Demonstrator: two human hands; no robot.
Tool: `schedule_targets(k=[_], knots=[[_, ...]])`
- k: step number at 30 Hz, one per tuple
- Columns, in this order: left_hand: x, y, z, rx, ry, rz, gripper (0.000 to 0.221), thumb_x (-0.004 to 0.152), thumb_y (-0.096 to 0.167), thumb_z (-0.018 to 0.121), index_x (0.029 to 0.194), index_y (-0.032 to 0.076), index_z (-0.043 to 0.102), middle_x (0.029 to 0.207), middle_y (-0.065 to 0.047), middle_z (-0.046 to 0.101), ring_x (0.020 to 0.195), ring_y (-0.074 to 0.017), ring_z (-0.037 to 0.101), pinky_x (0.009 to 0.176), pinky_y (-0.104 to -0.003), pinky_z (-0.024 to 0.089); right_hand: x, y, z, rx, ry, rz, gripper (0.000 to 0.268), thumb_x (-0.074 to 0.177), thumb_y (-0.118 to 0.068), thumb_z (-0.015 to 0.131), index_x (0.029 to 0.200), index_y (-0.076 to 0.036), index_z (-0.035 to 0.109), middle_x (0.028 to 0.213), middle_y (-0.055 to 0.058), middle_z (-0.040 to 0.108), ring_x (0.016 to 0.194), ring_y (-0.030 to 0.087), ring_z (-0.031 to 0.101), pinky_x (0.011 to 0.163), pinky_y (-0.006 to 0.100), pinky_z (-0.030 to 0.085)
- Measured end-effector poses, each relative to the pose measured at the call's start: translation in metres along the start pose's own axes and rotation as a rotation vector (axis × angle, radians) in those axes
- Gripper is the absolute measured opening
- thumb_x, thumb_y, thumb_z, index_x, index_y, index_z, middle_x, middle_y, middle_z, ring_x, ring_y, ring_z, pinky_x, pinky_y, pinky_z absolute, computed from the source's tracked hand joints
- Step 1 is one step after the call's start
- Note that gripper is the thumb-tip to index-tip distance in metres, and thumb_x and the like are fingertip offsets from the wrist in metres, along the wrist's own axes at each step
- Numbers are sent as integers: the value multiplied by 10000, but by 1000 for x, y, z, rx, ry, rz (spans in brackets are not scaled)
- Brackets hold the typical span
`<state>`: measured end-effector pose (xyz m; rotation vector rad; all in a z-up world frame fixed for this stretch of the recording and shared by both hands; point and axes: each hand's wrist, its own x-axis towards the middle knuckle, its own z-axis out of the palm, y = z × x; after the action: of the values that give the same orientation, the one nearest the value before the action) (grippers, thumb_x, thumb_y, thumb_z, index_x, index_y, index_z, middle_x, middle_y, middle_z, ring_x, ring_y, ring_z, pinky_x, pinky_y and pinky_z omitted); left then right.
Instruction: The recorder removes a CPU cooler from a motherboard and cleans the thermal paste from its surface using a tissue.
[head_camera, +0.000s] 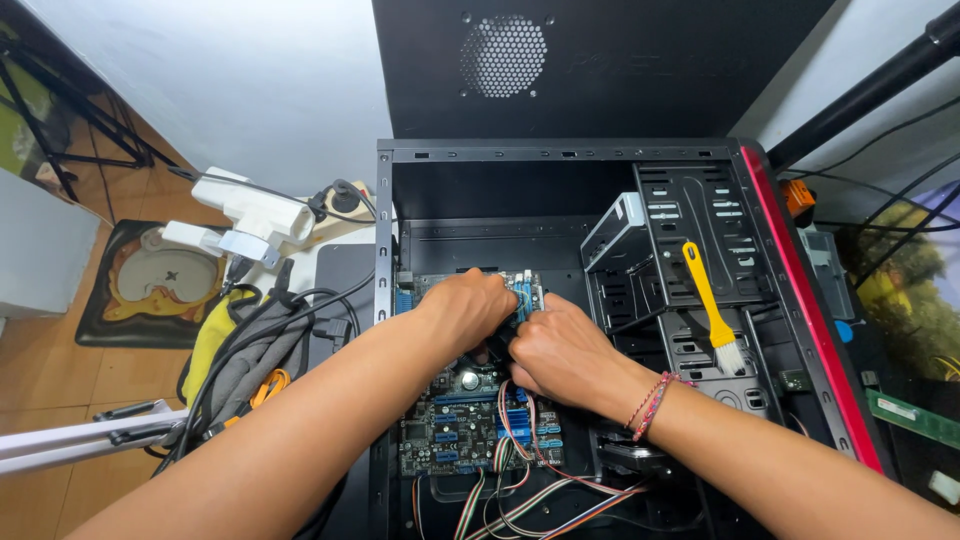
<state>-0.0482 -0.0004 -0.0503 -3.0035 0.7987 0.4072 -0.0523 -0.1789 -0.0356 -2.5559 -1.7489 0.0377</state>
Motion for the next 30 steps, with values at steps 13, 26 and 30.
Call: schedule_targets(k=[13,26,30], knots=[[-3,-1,-1,7,17,-4,535,596,359,960,995,80,738,982,-110,752,965,-335,740,762,-383,626,-1,10,-33,142,-7,104,210,737,-233,774,685,-51,683,716,131,673,755,347,671,721,470,500],[-16,-3,-31,-172,-79,-64,705,536,362,998,1081,50,677,965,-118,764,939,-352,737,785,-416,617,0,-4,-30,186,-115,226,323,759,-332,810,705,-28,715,720,176,695,740,400,689,691,503,544],[-17,-5,-27,-319,-4,-85,670,543,360,990,1113,115,734,971,-139,753,933,-358,731,797,-430,611,-1,-3,-17,196,-102,227,368,726,-338,825,621,-11,694,635,190,663,680,414,678,667,504,538]])
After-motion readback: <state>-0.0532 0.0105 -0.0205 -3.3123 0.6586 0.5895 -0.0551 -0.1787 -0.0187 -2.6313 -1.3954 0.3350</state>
